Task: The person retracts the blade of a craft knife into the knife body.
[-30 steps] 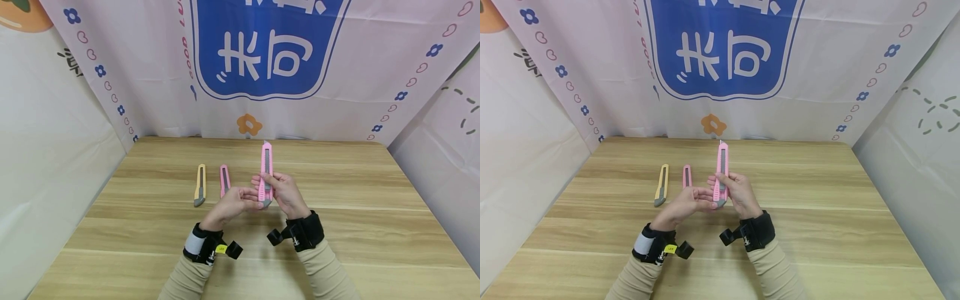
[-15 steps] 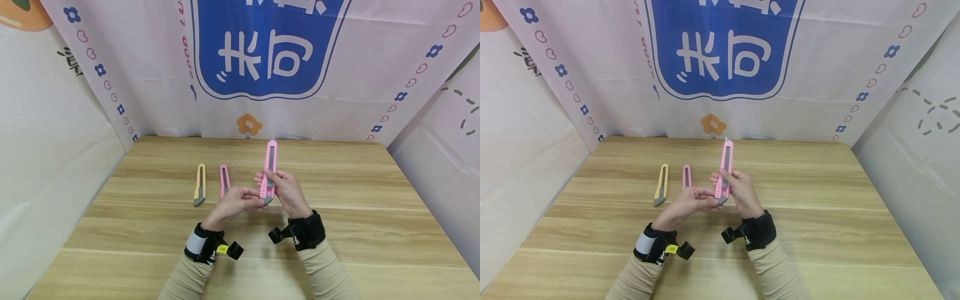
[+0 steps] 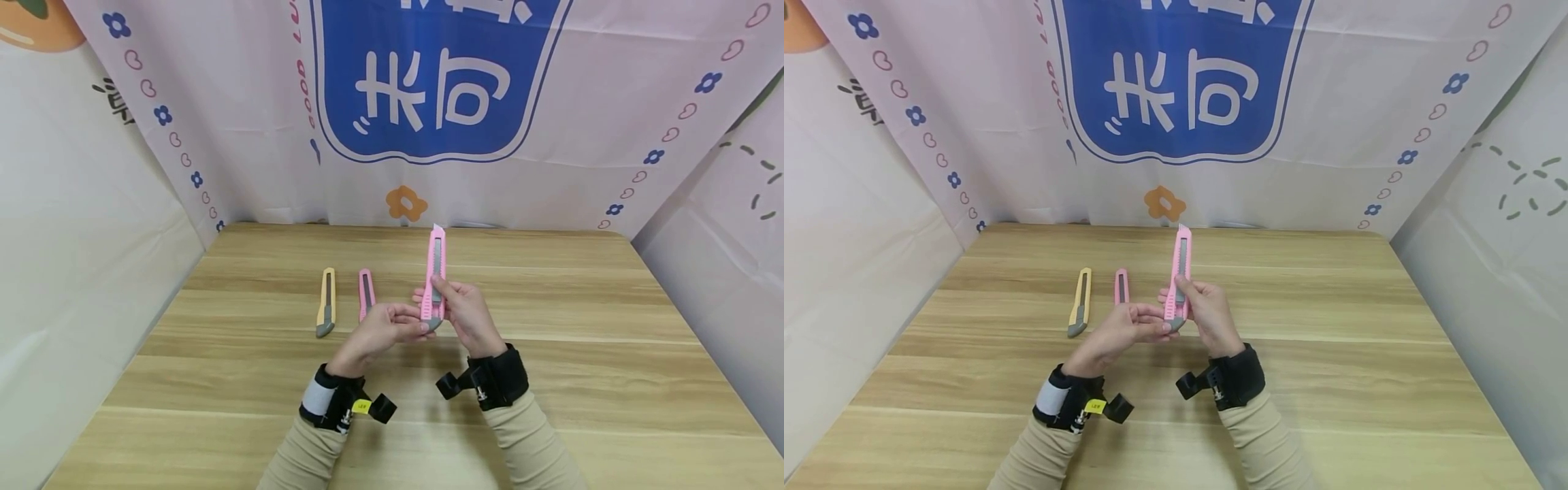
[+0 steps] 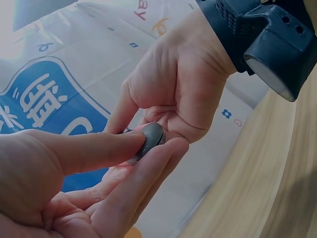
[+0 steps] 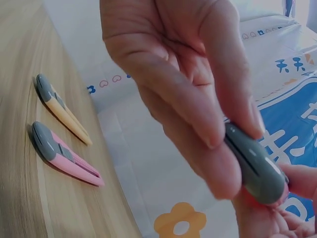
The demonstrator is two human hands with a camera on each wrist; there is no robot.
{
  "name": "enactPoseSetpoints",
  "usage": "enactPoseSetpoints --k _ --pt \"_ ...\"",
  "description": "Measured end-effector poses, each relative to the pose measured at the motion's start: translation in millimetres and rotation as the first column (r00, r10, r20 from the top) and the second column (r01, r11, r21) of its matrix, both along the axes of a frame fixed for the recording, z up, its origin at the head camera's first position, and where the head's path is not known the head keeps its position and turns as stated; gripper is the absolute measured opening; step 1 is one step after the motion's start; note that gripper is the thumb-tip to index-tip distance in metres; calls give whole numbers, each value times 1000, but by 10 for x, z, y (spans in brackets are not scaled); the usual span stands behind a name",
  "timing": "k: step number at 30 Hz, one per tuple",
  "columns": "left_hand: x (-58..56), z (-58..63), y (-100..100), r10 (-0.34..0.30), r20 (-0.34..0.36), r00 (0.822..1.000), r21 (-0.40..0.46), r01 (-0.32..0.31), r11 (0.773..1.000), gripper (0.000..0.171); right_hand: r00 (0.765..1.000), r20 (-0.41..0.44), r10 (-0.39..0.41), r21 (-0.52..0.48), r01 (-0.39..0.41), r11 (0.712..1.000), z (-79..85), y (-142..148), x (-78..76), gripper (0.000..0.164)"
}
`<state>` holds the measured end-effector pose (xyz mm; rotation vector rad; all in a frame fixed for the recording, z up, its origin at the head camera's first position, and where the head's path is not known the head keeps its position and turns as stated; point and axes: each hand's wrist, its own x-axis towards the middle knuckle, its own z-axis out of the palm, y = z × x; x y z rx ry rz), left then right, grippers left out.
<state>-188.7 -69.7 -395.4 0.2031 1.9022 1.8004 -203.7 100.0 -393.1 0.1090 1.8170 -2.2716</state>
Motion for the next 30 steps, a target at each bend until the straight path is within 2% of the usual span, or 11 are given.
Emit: enactPoseSetpoints --k 9,20,30 --pt "0 1 11 -17 -4 1000 -23 16 1000 28 999 -50 -6 -2 6 1000 -15 16 7 42" --pt "0 -7 -8 -39 -28 999 -3 39 999 29 998 -58 8 -5 -9 1000 -14 9 12 40" --pt "-7 -17 -23 -38 -20 999 16 39 999 29 998 -59 25 3 -25 1000 -12 10 6 39"
